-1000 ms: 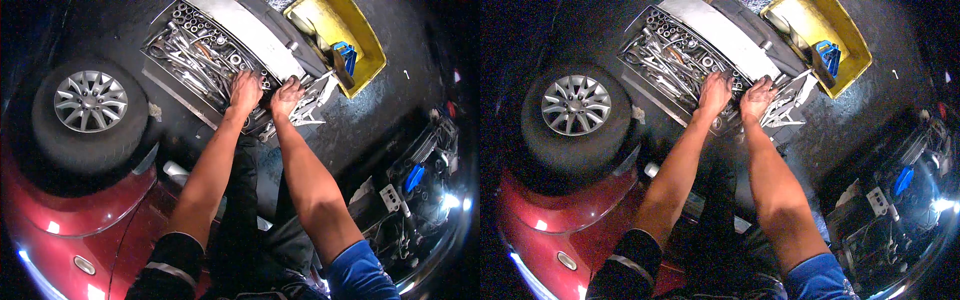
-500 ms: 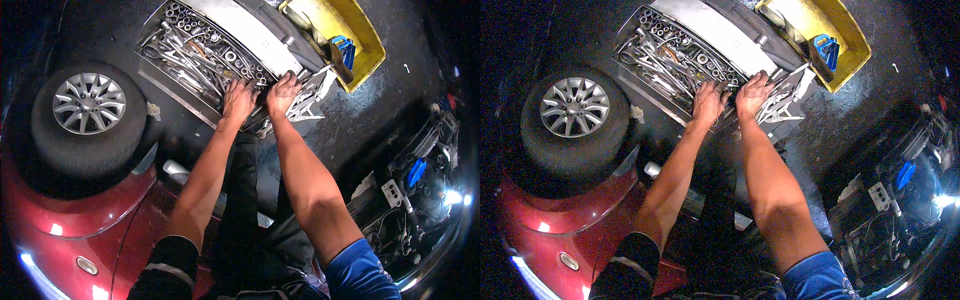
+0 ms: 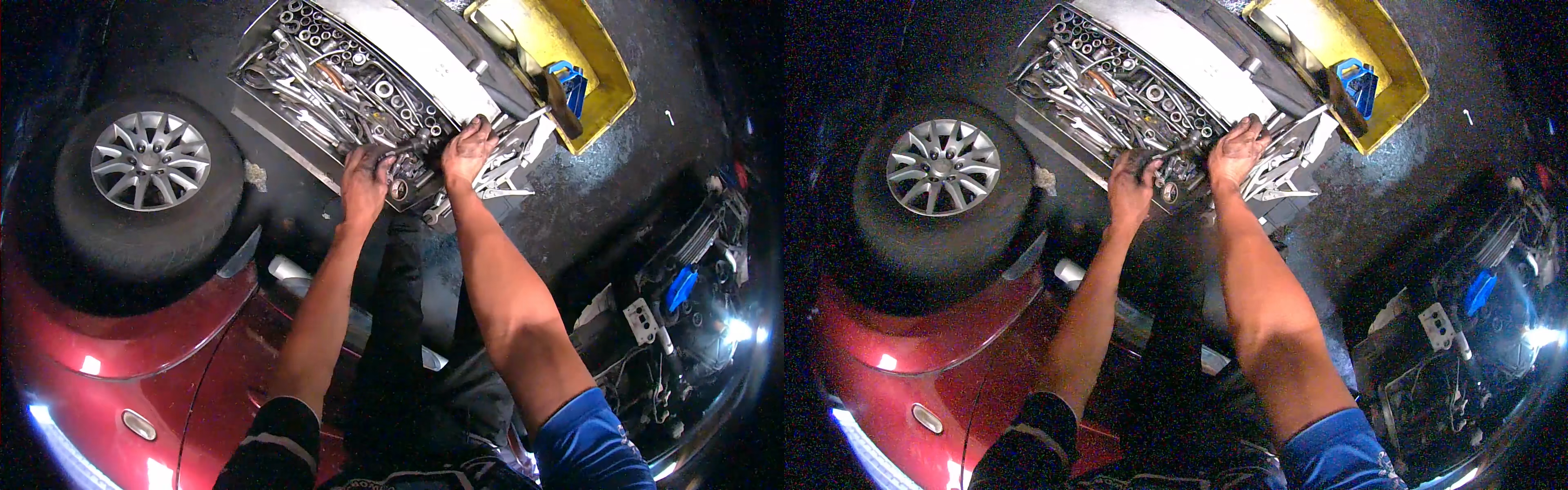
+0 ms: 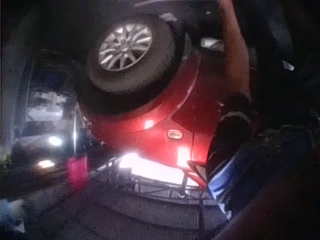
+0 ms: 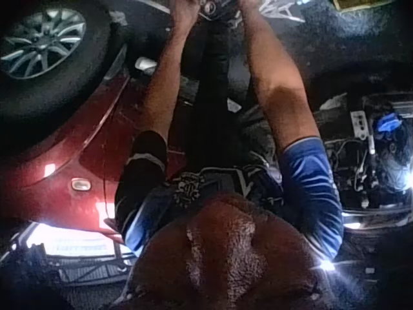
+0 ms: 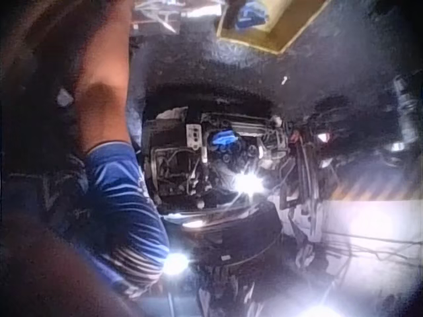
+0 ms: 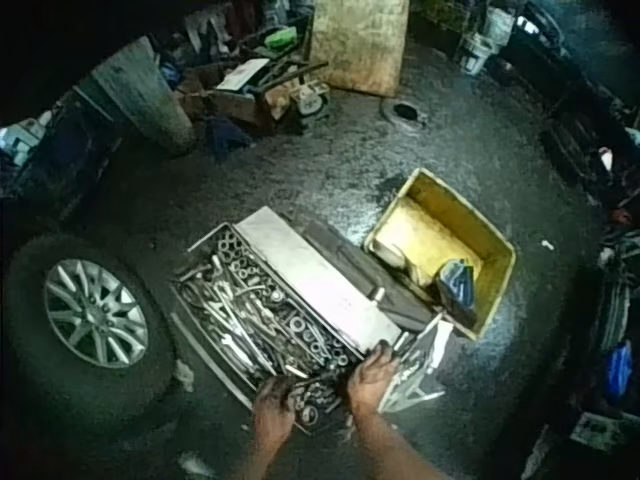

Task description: The person manipulates the front components of a car engine by hand, then walks over to a tray of tools and selects a socket wrench.

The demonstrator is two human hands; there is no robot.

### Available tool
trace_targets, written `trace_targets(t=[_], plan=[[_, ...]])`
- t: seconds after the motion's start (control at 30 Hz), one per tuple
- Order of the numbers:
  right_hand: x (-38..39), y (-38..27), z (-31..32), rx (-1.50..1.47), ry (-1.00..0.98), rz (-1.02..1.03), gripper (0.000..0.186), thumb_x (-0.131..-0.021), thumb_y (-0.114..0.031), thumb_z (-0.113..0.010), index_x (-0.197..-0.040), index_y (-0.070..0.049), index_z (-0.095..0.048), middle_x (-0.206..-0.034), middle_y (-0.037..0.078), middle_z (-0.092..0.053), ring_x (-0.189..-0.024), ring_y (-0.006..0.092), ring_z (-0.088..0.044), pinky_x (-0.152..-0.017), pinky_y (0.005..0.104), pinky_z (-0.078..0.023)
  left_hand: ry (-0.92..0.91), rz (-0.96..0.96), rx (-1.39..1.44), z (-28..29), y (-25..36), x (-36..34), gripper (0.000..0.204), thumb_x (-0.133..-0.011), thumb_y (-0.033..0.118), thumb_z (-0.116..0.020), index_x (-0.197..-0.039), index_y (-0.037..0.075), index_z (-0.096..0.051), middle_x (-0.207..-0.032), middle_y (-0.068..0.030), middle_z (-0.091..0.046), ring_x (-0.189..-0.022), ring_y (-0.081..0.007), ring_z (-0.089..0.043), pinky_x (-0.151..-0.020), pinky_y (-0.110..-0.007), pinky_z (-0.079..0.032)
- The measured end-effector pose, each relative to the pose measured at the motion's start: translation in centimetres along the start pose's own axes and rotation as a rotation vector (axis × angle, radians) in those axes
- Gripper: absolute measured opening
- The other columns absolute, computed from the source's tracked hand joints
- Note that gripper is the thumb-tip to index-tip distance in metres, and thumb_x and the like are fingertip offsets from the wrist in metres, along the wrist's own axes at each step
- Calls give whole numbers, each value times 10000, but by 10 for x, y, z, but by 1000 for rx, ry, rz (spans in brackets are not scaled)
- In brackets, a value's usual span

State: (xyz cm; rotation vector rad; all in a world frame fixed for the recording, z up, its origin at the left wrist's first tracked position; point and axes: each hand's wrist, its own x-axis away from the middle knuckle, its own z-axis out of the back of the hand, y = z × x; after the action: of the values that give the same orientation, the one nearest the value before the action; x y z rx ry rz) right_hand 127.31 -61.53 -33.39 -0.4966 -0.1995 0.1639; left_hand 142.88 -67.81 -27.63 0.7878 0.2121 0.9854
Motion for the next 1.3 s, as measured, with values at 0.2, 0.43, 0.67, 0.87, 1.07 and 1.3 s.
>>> trace_targets(t=[0.2,0.43,0.67,0.87,1.07,1.3], plan=[[0,-1,-3,-23,12,34,282,-966,-195,-403,-1112,1,-543,-1004,275,-523,-916,408,-535,-829,474,-427,70,176,33,19,-5,-24,198,-856,184,-586,-928,6,-633,-909,-190,-606,-887,-385,-556,-820,-438,-430],[1,9,-7,53,-28,168,279,-963,-179,-394,-1127,4,-527,-1015,292,-511,-916,419,-519,-843,462,-408,-12,23,-103,9,-16,-97,312,-866,259,-601,-999,-22,-632,-1008,-266,-602,-948,-423,-568,-865,-454,-447],[-4,14,-3,21,-40,33,279,-962,-167,-381,-1135,8,-513,-1039,312,-493,-912,424,-514,-840,472,-410,-2,-65,-134,-22,4,-114,266,-844,252,-629,-959,14,-655,-951,-250,-605,-883,-402,-591,-814,-450,-472],[5,-3,1,34,-89,74,261,-940,-113,-388,-1110,33,-521,-999,263,-530,-955,403,-487,-836,461,-404,-249,51,-161,-46,10,-55,310,-818,246,-651,-951,-34,-645,-939,-246,-626,-904,-393,-597,-816,-448,-476],[-6,21,-7,85,-36,169,280,-953,-144,-386,-1134,27,-513,-981,300,-517,-919,427,-498,-837,477,-409,-310,190,-284,-62,32,-36,289,-822,222,-644,-1019,12,-622,-1083,-182,-600,-863,-371,-632,-775,-450,-507],[-4,29,-17,87,9,221,309,-975,-204,-367,-1165,0,-501,-1036,305,-495,-957,449,-514,-856,490,-412,-118,142,35,-57,15,-30,285,-816,188,-653,-1040,14,-628,-1055,-198,-624,-955,-369,-601,-864,-410,-468]])
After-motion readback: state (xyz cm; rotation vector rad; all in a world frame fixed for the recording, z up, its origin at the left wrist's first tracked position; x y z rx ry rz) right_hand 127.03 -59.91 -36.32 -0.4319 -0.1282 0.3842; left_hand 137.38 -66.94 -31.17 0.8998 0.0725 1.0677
